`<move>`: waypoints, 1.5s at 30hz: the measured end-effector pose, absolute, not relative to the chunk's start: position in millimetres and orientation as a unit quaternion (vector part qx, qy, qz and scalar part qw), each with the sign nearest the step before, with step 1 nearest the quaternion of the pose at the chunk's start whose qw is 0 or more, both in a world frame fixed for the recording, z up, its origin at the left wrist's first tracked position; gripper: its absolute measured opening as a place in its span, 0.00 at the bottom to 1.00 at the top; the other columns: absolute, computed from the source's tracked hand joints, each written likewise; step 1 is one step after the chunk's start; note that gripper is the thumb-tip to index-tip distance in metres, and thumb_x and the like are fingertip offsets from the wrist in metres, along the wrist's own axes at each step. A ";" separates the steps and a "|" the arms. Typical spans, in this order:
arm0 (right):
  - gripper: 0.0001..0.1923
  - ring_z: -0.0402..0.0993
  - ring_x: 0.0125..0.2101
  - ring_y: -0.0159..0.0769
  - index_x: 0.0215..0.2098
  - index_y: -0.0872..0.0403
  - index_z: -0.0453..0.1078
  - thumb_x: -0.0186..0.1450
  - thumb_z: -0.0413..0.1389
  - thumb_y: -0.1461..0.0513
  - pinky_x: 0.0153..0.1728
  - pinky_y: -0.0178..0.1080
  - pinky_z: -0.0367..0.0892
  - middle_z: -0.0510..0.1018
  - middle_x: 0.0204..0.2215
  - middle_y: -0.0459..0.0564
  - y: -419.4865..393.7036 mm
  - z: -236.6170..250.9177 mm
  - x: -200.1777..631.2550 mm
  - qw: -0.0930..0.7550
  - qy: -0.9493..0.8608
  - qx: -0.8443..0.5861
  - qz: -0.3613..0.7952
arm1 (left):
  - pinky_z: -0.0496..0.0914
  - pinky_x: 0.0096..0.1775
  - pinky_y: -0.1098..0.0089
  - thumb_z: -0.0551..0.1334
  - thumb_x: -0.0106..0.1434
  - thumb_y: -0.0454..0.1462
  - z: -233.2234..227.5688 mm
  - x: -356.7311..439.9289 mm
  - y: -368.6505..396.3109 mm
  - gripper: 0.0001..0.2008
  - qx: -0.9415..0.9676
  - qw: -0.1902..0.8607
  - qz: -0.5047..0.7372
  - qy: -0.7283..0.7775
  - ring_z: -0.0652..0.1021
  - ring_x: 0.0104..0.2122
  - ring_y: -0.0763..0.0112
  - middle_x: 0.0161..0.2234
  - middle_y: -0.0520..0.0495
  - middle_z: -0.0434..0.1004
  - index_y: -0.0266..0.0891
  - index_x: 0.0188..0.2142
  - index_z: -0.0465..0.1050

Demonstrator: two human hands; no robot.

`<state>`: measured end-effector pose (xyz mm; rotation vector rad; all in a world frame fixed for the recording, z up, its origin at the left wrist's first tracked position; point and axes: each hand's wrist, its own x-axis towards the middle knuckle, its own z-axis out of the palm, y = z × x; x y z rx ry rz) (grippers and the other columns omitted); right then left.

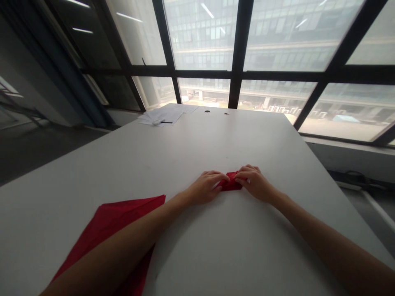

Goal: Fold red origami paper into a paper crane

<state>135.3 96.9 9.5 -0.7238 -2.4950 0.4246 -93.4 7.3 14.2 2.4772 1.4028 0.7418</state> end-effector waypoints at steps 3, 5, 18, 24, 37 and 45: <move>0.04 0.70 0.39 0.40 0.34 0.50 0.76 0.65 0.59 0.62 0.46 0.45 0.60 0.79 0.34 0.48 96.8 3.4 131.1 0.279 -0.894 -0.316 0.149 | 0.62 0.59 0.61 0.58 0.65 0.29 13.3 -93.8 7.4 0.21 0.856 0.087 0.233 0.454 0.72 0.56 0.65 0.53 0.50 0.77 0.49 0.54 0.72; 0.02 0.70 0.39 0.41 0.32 0.49 0.75 0.64 0.60 0.62 0.46 0.45 0.60 0.79 0.34 0.47 96.0 1.3 131.0 0.280 -0.887 -0.338 0.145 | 0.60 0.60 0.61 0.58 0.66 0.30 11.9 -94.3 8.0 0.19 0.862 0.081 0.227 0.446 0.71 0.56 0.65 0.53 0.52 0.76 0.51 0.52 0.74; 0.27 0.50 0.68 0.43 0.69 0.53 0.52 0.75 0.40 0.54 0.66 0.53 0.44 0.58 0.68 0.54 71.5 0.1 135.5 0.158 -0.954 -0.243 0.082 | 0.58 0.63 0.60 0.54 0.72 0.40 13.2 -95.7 8.9 0.17 0.884 0.030 0.183 0.430 0.69 0.60 0.65 0.58 0.50 0.73 0.50 0.58 0.70; 0.37 0.44 0.69 0.47 0.72 0.55 0.43 0.72 0.36 0.43 0.67 0.59 0.36 0.50 0.70 0.59 68.5 -3.6 134.8 0.100 -0.956 -0.269 0.065 | 0.52 0.66 0.55 0.47 0.74 0.39 17.1 -92.7 5.3 0.22 0.836 -0.024 0.181 0.518 0.61 0.65 0.63 0.64 0.43 0.63 0.42 0.65 0.60; 0.39 0.44 0.69 0.48 0.71 0.58 0.46 0.72 0.34 0.42 0.67 0.61 0.35 0.49 0.69 0.61 67.7 -5.9 131.0 0.111 -0.950 -0.287 0.059 | 0.47 0.66 0.48 0.45 0.70 0.56 25.6 -87.0 -20.7 0.37 0.830 -0.007 -0.010 0.557 0.49 0.69 0.52 0.69 0.35 0.47 0.36 0.69 0.49; 0.39 0.45 0.69 0.51 0.71 0.58 0.46 0.72 0.35 0.42 0.66 0.64 0.34 0.50 0.69 0.62 69.2 -10.2 129.1 0.126 -0.948 -0.286 0.062 | 0.55 0.62 0.44 0.51 0.70 0.52 27.8 -94.7 -28.1 0.36 0.742 -0.024 -0.070 0.667 0.55 0.67 0.39 0.65 0.21 0.54 0.21 0.63 0.60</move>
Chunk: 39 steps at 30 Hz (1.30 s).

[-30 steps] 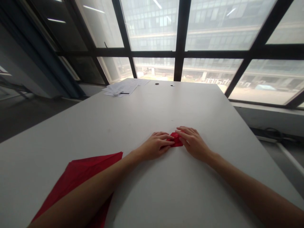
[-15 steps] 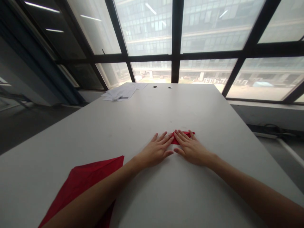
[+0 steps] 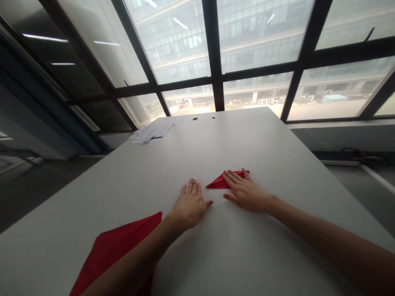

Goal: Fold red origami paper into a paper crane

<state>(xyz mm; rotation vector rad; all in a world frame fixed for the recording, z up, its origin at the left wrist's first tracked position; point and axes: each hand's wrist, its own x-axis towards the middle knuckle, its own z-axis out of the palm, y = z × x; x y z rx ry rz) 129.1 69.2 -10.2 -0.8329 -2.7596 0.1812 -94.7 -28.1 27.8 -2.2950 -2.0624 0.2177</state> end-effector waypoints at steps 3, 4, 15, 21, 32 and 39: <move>0.39 0.45 0.69 0.51 0.71 0.57 0.45 0.72 0.35 0.42 0.66 0.63 0.34 0.50 0.69 0.61 69.8 -11.6 129.2 0.128 -0.948 -0.285 0.061 | 0.58 0.61 0.48 0.51 0.71 0.40 28.4 -97.7 -15.6 0.26 -0.731 0.054 -0.007 -0.681 0.61 0.65 0.43 0.63 0.25 0.62 0.25 0.63 0.62; 0.38 0.45 0.69 0.51 0.71 0.56 0.44 0.72 0.35 0.43 0.66 0.63 0.34 0.50 0.69 0.61 69.9 -12.0 129.3 0.130 -0.948 -0.285 0.060 | 0.61 0.60 0.52 0.51 0.71 0.37 28.5 -98.3 -10.6 0.23 -0.745 0.049 -0.049 -0.663 0.66 0.62 0.49 0.61 0.30 0.66 0.30 0.62 0.64; 0.37 0.44 0.69 0.51 0.72 0.56 0.43 0.72 0.35 0.44 0.66 0.64 0.35 0.49 0.69 0.60 70.5 -12.4 129.7 0.123 -0.948 -0.286 0.068 | 0.71 0.42 0.68 0.64 0.64 0.40 10.8 -113.0 11.0 0.08 -0.734 -0.092 -0.286 -0.608 0.77 0.36 0.68 0.36 0.47 0.78 0.42 0.36 0.82; 0.37 0.44 0.69 0.52 0.72 0.54 0.43 0.72 0.36 0.44 0.65 0.66 0.36 0.51 0.69 0.60 69.5 -9.9 130.2 0.133 -0.946 -0.288 0.068 | 0.71 0.44 0.66 0.63 0.65 0.41 10.8 -111.2 8.1 0.09 -0.744 -0.066 -0.279 -0.604 0.77 0.38 0.66 0.37 0.47 0.79 0.44 0.37 0.82; 0.32 0.49 0.67 0.53 0.69 0.52 0.52 0.74 0.37 0.47 0.63 0.66 0.40 0.57 0.68 0.60 63.1 -1.3 131.1 0.134 -0.946 -0.291 0.050 | 0.70 0.45 0.66 0.61 0.67 0.38 16.7 -107.8 7.6 0.08 -0.767 -0.011 -0.235 -0.597 0.75 0.39 0.66 0.38 0.47 0.77 0.43 0.37 0.81; 0.28 0.68 0.49 0.52 0.55 0.55 0.70 0.71 0.43 0.45 0.50 0.52 0.60 0.75 0.49 0.62 43.3 20.1 127.3 0.146 -0.933 -0.330 -0.007 | 0.69 0.50 0.59 0.54 0.71 0.37 28.5 -70.5 -18.6 0.15 -0.807 0.053 -0.159 -0.566 0.73 0.46 0.60 0.47 0.42 0.75 0.43 0.55 0.72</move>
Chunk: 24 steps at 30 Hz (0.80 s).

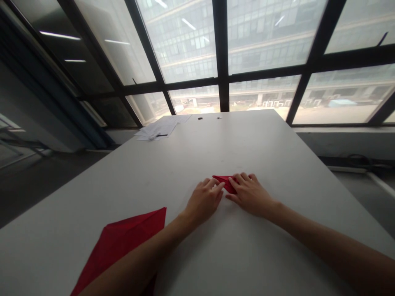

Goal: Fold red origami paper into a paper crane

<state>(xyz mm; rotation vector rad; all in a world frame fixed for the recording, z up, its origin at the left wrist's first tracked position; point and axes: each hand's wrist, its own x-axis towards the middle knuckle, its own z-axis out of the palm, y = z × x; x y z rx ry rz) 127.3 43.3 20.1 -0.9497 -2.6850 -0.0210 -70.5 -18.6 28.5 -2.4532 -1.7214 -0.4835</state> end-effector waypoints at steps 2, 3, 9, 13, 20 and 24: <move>0.26 0.69 0.45 0.50 0.49 0.53 0.73 0.72 0.43 0.45 0.47 0.49 0.61 0.76 0.44 0.60 39.0 26.7 126.4 0.151 -0.931 -0.331 0.001 | 0.68 0.51 0.58 0.55 0.71 0.39 25.1 -66.1 -21.1 0.16 -0.815 0.033 -0.155 -0.558 0.73 0.49 0.58 0.50 0.42 0.75 0.43 0.56 0.70; 0.26 0.70 0.43 0.48 0.46 0.53 0.75 0.72 0.42 0.47 0.46 0.47 0.61 0.77 0.41 0.58 38.5 28.8 126.0 0.154 -0.932 -0.328 0.015 | 0.68 0.52 0.58 0.55 0.71 0.39 22.7 -66.8 -20.2 0.16 -0.815 0.022 -0.160 -0.556 0.73 0.50 0.58 0.51 0.43 0.75 0.44 0.56 0.70; 0.23 0.71 0.32 0.34 0.30 0.53 0.77 0.74 0.45 0.57 0.37 0.37 0.64 0.77 0.31 0.49 62.2 18.1 128.8 0.196 -0.913 -0.306 0.187 | 0.67 0.55 0.60 0.58 0.70 0.39 8.7 -86.8 -2.7 0.11 -0.825 -0.045 -0.222 -0.517 0.75 0.51 0.63 0.51 0.48 0.77 0.46 0.47 0.77; 0.10 0.70 0.44 0.39 0.45 0.50 0.77 0.69 0.55 0.60 0.47 0.40 0.64 0.77 0.39 0.50 75.9 4.8 132.3 0.277 -0.895 -0.314 0.156 | 0.67 0.56 0.60 0.62 0.67 0.38 6.8 -86.7 -0.4 0.09 -0.819 -0.063 -0.248 -0.514 0.75 0.51 0.63 0.50 0.48 0.77 0.45 0.46 0.77; 0.16 0.67 0.46 0.42 0.53 0.47 0.74 0.67 0.58 0.60 0.51 0.45 0.63 0.76 0.43 0.50 63.5 -0.7 127.5 0.253 -0.908 -0.303 0.141 | 0.63 0.60 0.57 0.63 0.66 0.39 5.4 -84.3 -3.3 0.20 -0.826 -0.053 -0.217 -0.517 0.70 0.59 0.60 0.58 0.48 0.72 0.46 0.57 0.70; 0.16 0.66 0.48 0.42 0.54 0.48 0.73 0.68 0.56 0.60 0.53 0.46 0.62 0.76 0.46 0.51 61.5 -1.5 126.9 0.252 -0.910 -0.298 0.140 | 0.64 0.60 0.57 0.62 0.66 0.41 3.0 -85.1 -3.2 0.21 -0.830 -0.040 -0.210 -0.515 0.69 0.60 0.59 0.58 0.48 0.72 0.47 0.58 0.69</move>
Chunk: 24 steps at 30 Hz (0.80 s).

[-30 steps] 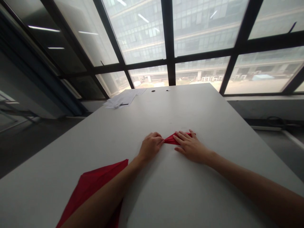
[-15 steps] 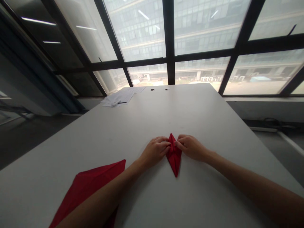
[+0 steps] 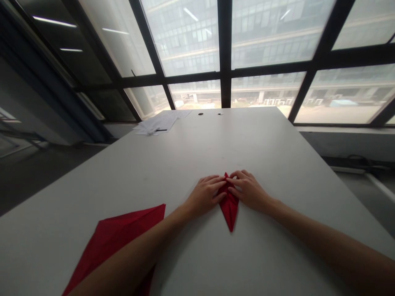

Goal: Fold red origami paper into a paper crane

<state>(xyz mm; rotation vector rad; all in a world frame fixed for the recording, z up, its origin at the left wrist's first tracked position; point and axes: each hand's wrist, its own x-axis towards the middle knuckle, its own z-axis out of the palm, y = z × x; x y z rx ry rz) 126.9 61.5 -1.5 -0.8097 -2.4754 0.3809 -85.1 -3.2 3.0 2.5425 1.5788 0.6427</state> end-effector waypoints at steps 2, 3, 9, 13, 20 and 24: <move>0.16 0.66 0.49 0.42 0.54 0.48 0.73 0.69 0.55 0.60 0.53 0.47 0.61 0.76 0.47 0.52 62.2 -2.3 127.4 0.251 -0.912 -0.294 0.139 | 0.64 0.59 0.57 0.62 0.67 0.41 2.9 -84.4 -3.5 0.20 0.834 0.036 0.206 0.511 0.69 0.59 0.60 0.58 0.49 0.72 0.47 0.58 0.69; 0.16 0.66 0.50 0.42 0.54 0.48 0.73 0.69 0.55 0.60 0.54 0.47 0.61 0.76 0.48 0.52 62.5 -2.7 127.6 0.250 -0.913 -0.292 0.138 | 0.64 0.59 0.56 0.61 0.67 0.41 3.2 -83.9 -3.8 0.19 0.835 0.034 0.204 0.510 0.69 0.59 0.60 0.58 0.49 0.73 0.48 0.58 0.69; 0.17 0.66 0.52 0.42 0.56 0.48 0.71 0.69 0.55 0.61 0.55 0.47 0.60 0.76 0.50 0.52 62.2 -3.4 127.0 0.238 -0.916 -0.295 0.135 | 0.63 0.60 0.56 0.60 0.68 0.41 8.4 -81.8 -5.5 0.19 0.837 0.037 0.190 0.511 0.69 0.59 0.60 0.59 0.50 0.72 0.48 0.58 0.69; 0.17 0.66 0.52 0.42 0.55 0.49 0.72 0.69 0.55 0.61 0.55 0.47 0.60 0.76 0.50 0.52 61.4 -2.2 126.7 0.233 -0.916 -0.298 0.132 | 0.63 0.59 0.55 0.60 0.68 0.41 10.8 -81.5 -5.9 0.19 0.840 0.041 0.184 0.510 0.69 0.59 0.59 0.59 0.49 0.72 0.48 0.58 0.69; 0.16 0.67 0.51 0.40 0.53 0.49 0.73 0.70 0.51 0.64 0.53 0.45 0.60 0.76 0.49 0.52 60.6 0.3 127.0 0.239 -0.915 -0.295 0.135 | 0.63 0.59 0.55 0.60 0.68 0.41 9.3 -81.8 -5.6 0.18 0.834 0.050 0.189 0.517 0.69 0.59 0.59 0.59 0.50 0.72 0.49 0.57 0.69; 0.15 0.68 0.50 0.40 0.52 0.49 0.74 0.69 0.53 0.63 0.53 0.45 0.60 0.77 0.47 0.52 61.0 0.8 125.1 0.248 -0.914 -0.292 0.132 | 0.62 0.60 0.58 0.61 0.67 0.43 11.5 -81.0 -5.5 0.21 0.818 0.066 0.213 0.530 0.69 0.59 0.60 0.58 0.47 0.72 0.46 0.58 0.67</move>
